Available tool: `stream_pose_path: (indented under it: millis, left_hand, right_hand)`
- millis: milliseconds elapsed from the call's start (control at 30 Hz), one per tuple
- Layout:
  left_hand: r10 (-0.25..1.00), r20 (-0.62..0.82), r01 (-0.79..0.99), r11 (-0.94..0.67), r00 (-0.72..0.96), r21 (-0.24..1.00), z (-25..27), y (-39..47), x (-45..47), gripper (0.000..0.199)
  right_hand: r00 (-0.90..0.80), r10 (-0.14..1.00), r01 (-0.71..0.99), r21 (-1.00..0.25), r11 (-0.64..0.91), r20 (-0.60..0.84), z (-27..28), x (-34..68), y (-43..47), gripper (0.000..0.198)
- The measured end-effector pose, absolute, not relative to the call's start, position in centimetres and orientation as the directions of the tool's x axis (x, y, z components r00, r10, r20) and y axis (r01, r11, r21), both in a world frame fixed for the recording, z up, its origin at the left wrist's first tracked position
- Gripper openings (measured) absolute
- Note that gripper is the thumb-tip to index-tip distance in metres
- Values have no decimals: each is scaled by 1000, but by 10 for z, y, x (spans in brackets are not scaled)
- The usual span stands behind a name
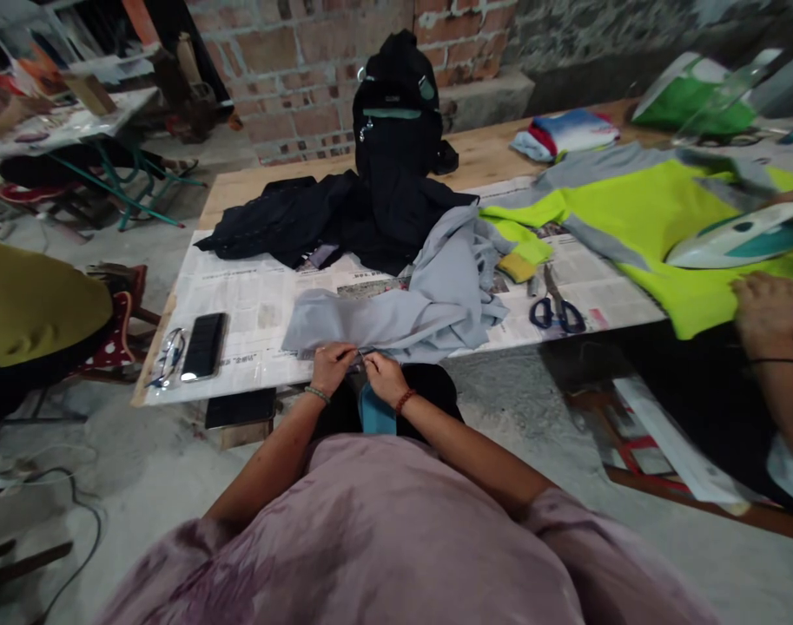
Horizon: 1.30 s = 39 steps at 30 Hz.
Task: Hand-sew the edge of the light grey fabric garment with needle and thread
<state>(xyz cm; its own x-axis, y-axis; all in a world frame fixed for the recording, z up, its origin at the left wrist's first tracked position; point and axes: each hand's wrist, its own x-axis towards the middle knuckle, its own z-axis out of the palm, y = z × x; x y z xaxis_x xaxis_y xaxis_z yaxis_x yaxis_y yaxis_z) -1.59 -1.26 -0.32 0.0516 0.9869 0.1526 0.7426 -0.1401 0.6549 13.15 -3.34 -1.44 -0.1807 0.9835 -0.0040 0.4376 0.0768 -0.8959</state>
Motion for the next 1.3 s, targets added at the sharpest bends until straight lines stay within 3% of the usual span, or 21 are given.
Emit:
stream_pose_path:
  millis: [467,933,1067,1200,1300]
  left_hand:
    - [978,190,767,-185,85,615,-1,-17,-19,9]
    - [961,208,798,-266,180,541,-5,-19,-21,12]
    - [966,209,789,-245,152,563,-4,-20,-21,13]
    - [971,204,769,-227,127,598,-5,-20,-21,13]
    - [967,217,768,-239,133,594,-6,-20,-21,12]
  right_hand:
    - [-187,979,502,-865,24,-82,-8,123,-31,21]
    - [-89,988,534,-844,-58,-124,-4,110,-22,18]
    - [-160,970,531,-844,-71,-182,3,115,-24,23]
    - [-291,942,652,-755,69,-165,24,138,-36,25]
    - [-301,954,741,-626,245,18,48,157,-36,24]
